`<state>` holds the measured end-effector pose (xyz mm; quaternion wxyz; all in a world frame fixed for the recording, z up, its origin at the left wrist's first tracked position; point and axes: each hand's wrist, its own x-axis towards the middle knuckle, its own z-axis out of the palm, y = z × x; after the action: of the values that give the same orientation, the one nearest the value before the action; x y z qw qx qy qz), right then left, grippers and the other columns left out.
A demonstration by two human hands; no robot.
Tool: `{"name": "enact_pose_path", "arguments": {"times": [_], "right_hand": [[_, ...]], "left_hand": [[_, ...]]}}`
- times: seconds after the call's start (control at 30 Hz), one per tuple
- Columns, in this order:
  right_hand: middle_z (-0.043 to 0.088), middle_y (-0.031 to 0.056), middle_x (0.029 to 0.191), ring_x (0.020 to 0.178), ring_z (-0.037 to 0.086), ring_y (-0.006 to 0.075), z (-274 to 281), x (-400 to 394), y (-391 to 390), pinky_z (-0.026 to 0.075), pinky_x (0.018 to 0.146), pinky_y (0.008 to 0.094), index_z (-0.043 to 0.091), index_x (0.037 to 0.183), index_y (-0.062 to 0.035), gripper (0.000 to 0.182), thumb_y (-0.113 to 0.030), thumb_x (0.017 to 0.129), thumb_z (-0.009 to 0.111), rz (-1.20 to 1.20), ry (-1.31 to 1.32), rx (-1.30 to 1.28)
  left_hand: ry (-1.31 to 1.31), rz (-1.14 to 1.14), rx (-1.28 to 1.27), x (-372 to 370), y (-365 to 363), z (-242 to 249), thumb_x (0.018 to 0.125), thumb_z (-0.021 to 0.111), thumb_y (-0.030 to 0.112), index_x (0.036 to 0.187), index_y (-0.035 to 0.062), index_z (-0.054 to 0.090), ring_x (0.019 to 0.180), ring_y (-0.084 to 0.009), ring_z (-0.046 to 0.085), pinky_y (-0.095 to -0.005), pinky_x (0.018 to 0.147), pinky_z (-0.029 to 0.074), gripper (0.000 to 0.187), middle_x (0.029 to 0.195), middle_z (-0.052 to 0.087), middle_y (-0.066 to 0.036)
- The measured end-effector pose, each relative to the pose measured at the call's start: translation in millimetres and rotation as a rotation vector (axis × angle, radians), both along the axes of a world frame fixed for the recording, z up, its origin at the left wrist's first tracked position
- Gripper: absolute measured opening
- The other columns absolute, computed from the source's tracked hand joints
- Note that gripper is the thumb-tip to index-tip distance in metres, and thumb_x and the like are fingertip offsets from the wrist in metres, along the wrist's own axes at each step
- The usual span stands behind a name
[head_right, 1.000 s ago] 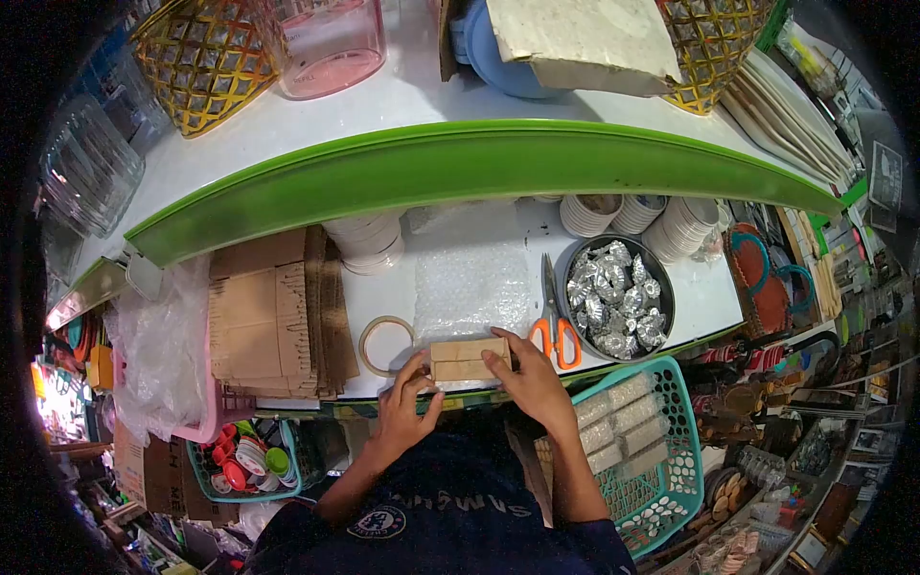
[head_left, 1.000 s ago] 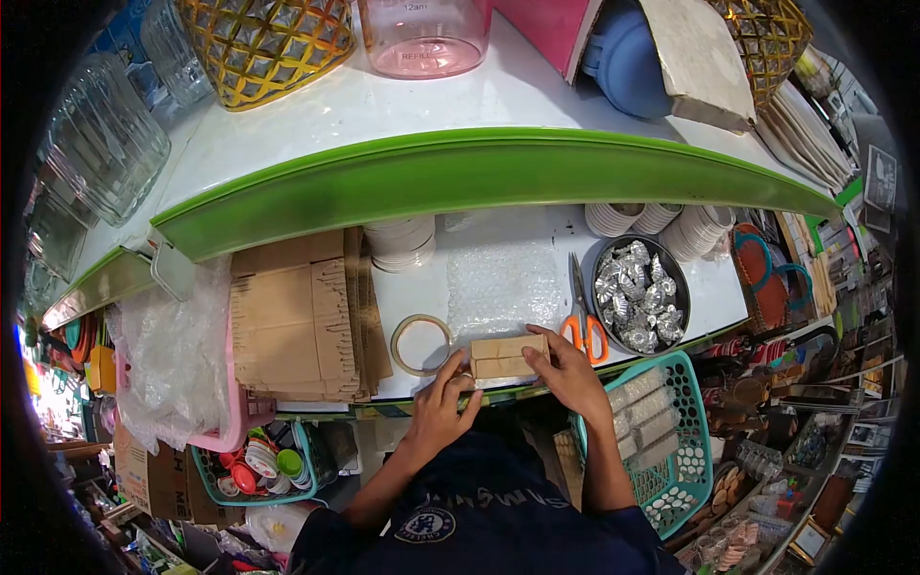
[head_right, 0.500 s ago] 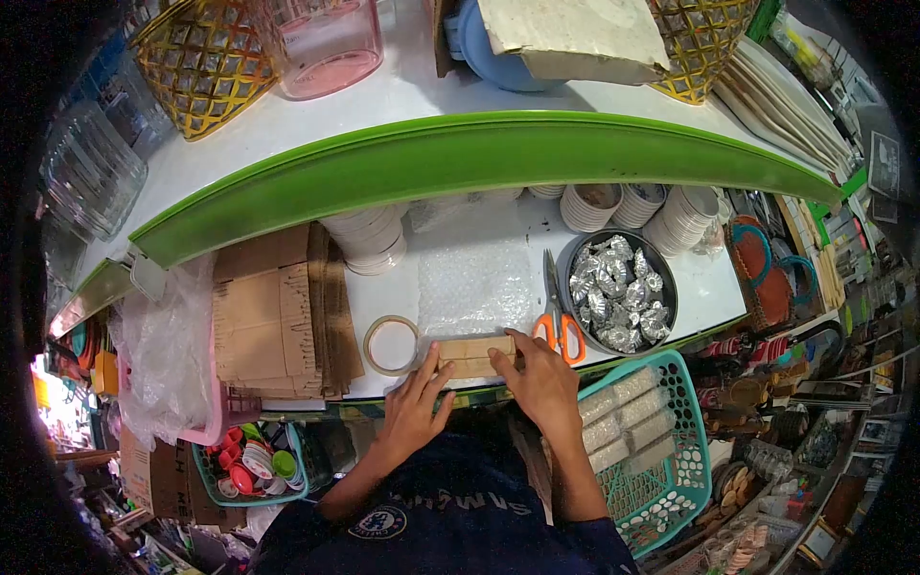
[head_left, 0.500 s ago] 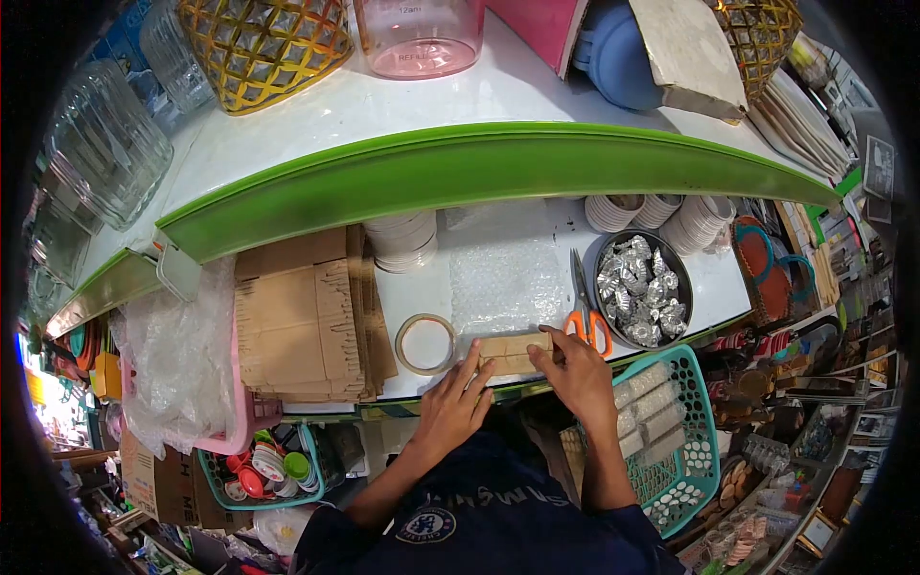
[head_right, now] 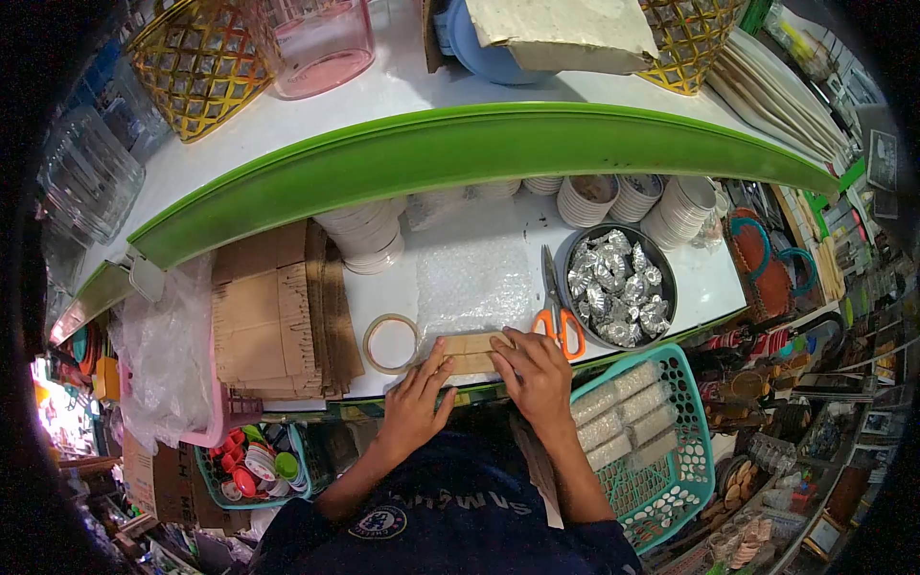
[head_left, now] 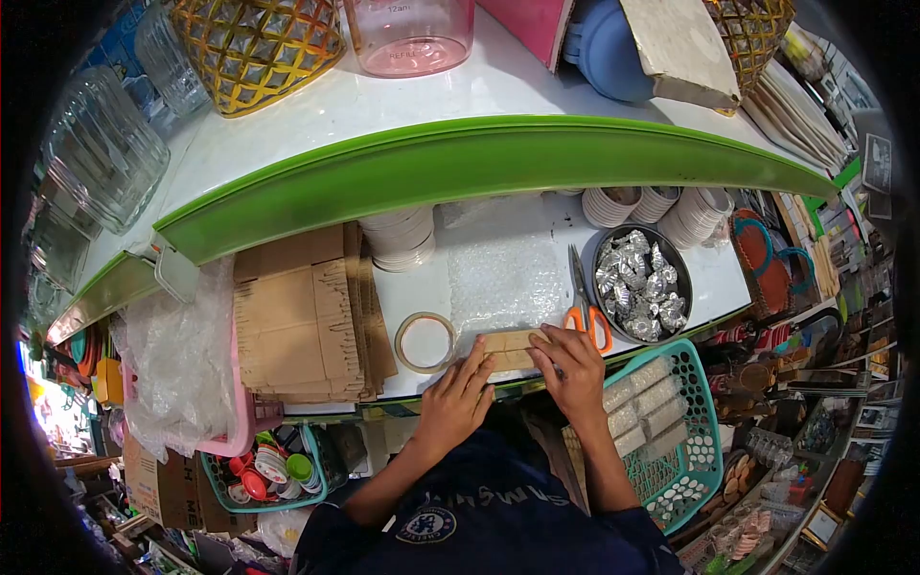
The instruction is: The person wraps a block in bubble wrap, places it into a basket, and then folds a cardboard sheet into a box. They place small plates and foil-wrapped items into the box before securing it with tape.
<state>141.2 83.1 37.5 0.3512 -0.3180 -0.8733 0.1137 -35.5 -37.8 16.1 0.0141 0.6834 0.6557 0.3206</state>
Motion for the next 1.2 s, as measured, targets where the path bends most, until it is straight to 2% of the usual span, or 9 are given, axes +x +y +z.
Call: {"name": "enact_pose_path", "arguments": {"times": [0.1, 0.3, 0.4, 0.53, 0.7, 0.9, 1.0, 1.13, 1.2], "right_hand": [[0.063, 0.0071, 0.125, 0.099, 0.059, 0.0262, 4.9, 7.0, -2.5, 0.049, 0.083, 0.0364, 0.069, 0.118, -0.0100, 0.047, -0.026, 0.075, 0.080, 0.036, -0.108, 0.012], [0.049, 0.0047, 0.143, 0.112, 0.052, 0.0278, 4.1, 13.5, -11.5, 0.040, 0.095, 0.0393, 0.052, 0.140, -0.0150, 0.074, -0.035, 0.074, 0.079, 0.045, -0.278, -0.077], [0.047, 0.0040, 0.145, 0.115, 0.050, 0.0272, 6.9, 14.7, -10.4, 0.037, 0.098, 0.0406, 0.049, 0.142, -0.0160, 0.077, -0.035, 0.074, 0.079, 0.042, -0.331, -0.070], [0.048, 0.0033, 0.144, 0.114, 0.051, 0.0258, 11.9, 18.4, -3.4, 0.038, 0.097, 0.0414, 0.049, 0.142, -0.0169, 0.076, -0.035, 0.074, 0.078, 0.080, -0.348, -0.046], [0.050, 0.0025, 0.142, 0.111, 0.053, 0.0237, 13.8, 19.4, 1.8, 0.038, 0.097, 0.0416, 0.049, 0.142, -0.0178, 0.073, -0.033, 0.076, 0.077, 0.095, -0.410, 0.002], [0.052, 0.0028, 0.139, 0.110, 0.053, 0.0235, 20.2, 15.8, 3.6, 0.038, 0.097, 0.0411, 0.050, 0.141, -0.0162, 0.072, -0.031, 0.076, 0.077, 0.104, -0.388, 0.001], [0.054, 0.0031, 0.137, 0.108, 0.055, 0.0228, 13.3, 13.8, 4.5, 0.038, 0.097, 0.0406, 0.050, 0.140, -0.0152, 0.070, -0.029, 0.077, 0.078, 0.096, -0.358, -0.015], [0.055, 0.0037, 0.136, 0.106, 0.056, 0.0227, 8.8, 12.7, 6.0, 0.039, 0.096, 0.0398, 0.051, 0.140, -0.0143, 0.069, -0.026, 0.077, 0.078, 0.093, -0.337, 0.015], [0.055, 0.0046, 0.135, 0.106, 0.057, 0.0226, 8.5, 12.6, 6.3, 0.040, 0.095, 0.0396, 0.051, 0.139, -0.0135, 0.066, -0.024, 0.079, 0.077, 0.103, -0.318, 0.011]], "left_hand": [[0.007, 0.004, 0.013, 0.2, 1.2, -0.4, 0.085, 0.069, 0.017, 0.127, 0.0023, 0.056, 0.097, -0.0304, 0.064, -0.0363, 0.077, 0.057, 0.047, 0.149, 0.044, -0.012], [0.087, 0.024, 0.023, 0.9, 2.0, -6.5, 0.084, 0.068, 0.017, 0.131, 0.0069, 0.056, 0.096, -0.0258, 0.063, -0.0340, 0.075, 0.058, 0.050, 0.148, 0.045, -0.011], [0.104, -0.012, 0.033, -3.0, 3.7, -9.0, 0.084, 0.071, 0.016, 0.128, 0.0034, 0.055, 0.091, -0.0297, 0.063, -0.0360, 0.074, 0.057, 0.048, 0.150, 0.042, -0.013], [0.080, -0.030, -0.017, -5.5, 2.6, -0.7, 0.085, 0.070, 0.016, 0.128, 0.0038, 0.056, 0.093, -0.0283, 0.063, -0.0352, 0.076, 0.056, 0.047, 0.150, 0.042, -0.013], [0.180, -0.046, -0.079, -10.8, 4.3, 8.6, 0.083, 0.072, 0.023, 0.128, 0.0050, 0.056, 0.116, -0.0311, 0.053, -0.0448, 0.094, 0.046, 0.051, 0.147, 0.044, -0.012], [0.180, -0.064, -0.074, -11.7, 11.7, 11.9, 0.083, 0.072, 0.026, 0.125, 0.0057, 0.059, 0.133, -0.0338, 0.042, -0.0485, 0.110, 0.035, 0.049, 0.146, 0.044, -0.013], [0.164, -0.080, -0.087, -12.1, 13.3, 13.6, 0.083, 0.072, 0.028, 0.124, 0.0036, 0.059, 0.138, -0.0349, 0.037, -0.0494, 0.116, 0.029, 0.049, 0.145, 0.044, -0.015], [0.147, -0.080, -0.056, -9.7, 16.4, 12.5, 0.084, 0.071, 0.025, 0.121, 0.0013, 0.059, 0.136, -0.0362, 0.039, -0.0491, 0.115, 0.030, 0.045, 0.138, 0.048, -0.019], [0.136, -0.082, -0.052, -9.2, 18.7, 7.5, 0.081, 0.075, 0.030, 0.120, -0.0015, 0.058, 0.136, -0.0375, 0.038, -0.0514, 0.116, 0.028, 0.053, 0.141, 0.046, -0.020]]}}
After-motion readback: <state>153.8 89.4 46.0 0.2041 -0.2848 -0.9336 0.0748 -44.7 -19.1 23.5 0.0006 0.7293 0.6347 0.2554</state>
